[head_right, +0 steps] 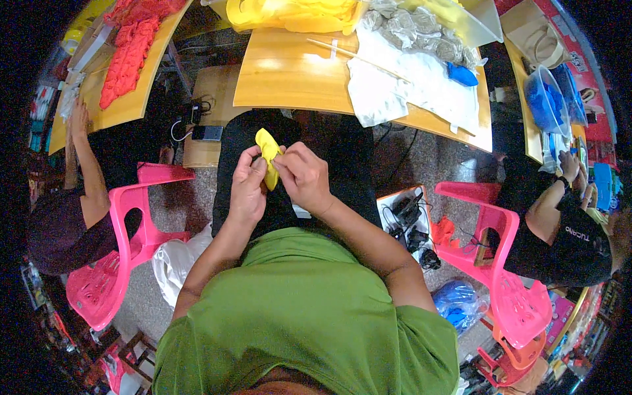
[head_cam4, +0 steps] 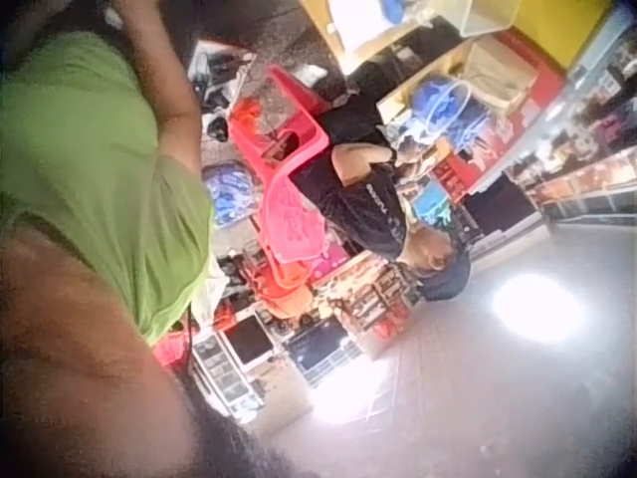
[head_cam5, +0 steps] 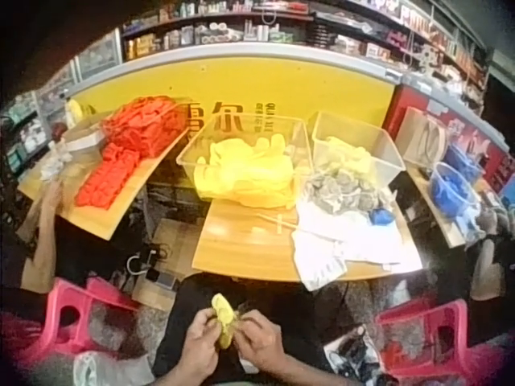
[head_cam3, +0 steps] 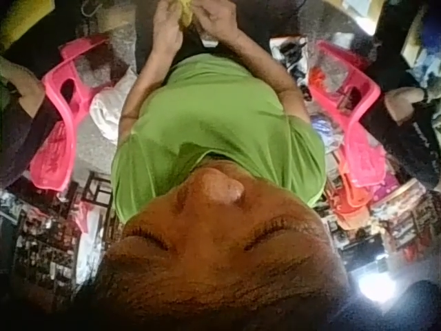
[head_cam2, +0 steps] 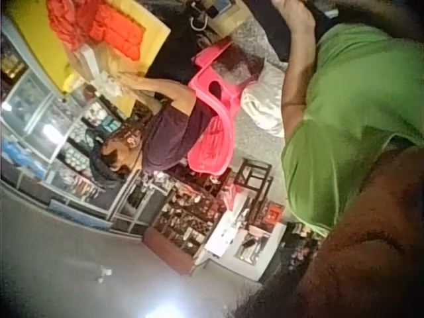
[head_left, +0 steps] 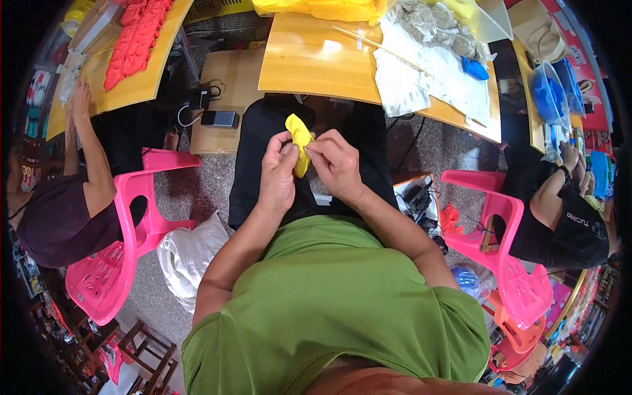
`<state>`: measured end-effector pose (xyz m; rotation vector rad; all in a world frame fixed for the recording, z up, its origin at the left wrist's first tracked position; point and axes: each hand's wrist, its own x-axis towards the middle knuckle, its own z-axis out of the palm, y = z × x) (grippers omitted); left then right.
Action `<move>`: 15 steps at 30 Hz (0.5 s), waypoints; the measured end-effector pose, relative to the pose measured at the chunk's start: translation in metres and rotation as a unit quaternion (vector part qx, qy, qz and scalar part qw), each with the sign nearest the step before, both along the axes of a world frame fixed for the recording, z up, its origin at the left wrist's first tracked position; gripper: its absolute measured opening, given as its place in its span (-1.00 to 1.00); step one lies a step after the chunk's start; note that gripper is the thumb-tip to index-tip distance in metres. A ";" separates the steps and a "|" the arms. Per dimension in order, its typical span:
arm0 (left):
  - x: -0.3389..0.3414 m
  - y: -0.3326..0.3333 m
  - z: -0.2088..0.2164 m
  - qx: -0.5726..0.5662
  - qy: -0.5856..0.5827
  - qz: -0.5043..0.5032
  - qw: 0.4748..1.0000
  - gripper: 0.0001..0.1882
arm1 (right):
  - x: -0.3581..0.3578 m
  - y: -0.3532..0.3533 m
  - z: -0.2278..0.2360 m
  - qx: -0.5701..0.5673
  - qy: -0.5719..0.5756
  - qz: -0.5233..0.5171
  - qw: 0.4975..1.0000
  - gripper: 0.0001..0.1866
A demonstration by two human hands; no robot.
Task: Assembling small yellow fabric or leather components by peeling and applying adhesive strips.
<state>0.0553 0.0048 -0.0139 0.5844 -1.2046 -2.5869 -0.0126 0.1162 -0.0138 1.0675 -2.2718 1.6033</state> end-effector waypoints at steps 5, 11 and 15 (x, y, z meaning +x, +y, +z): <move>0.009 -0.002 -0.021 -0.080 -0.024 -0.010 0.996 -0.62 | -0.004 -0.005 0.003 -0.012 -0.179 0.002 0.984 -0.86; 0.010 0.002 -0.006 -0.146 -0.030 -0.001 0.989 -0.61 | -0.010 -0.002 0.001 -0.034 -0.379 0.082 0.921 -0.80; 0.010 -0.002 -0.002 -0.136 -0.009 -0.015 0.991 -0.62 | -0.010 0.006 0.005 -0.102 -0.393 0.132 0.904 -0.82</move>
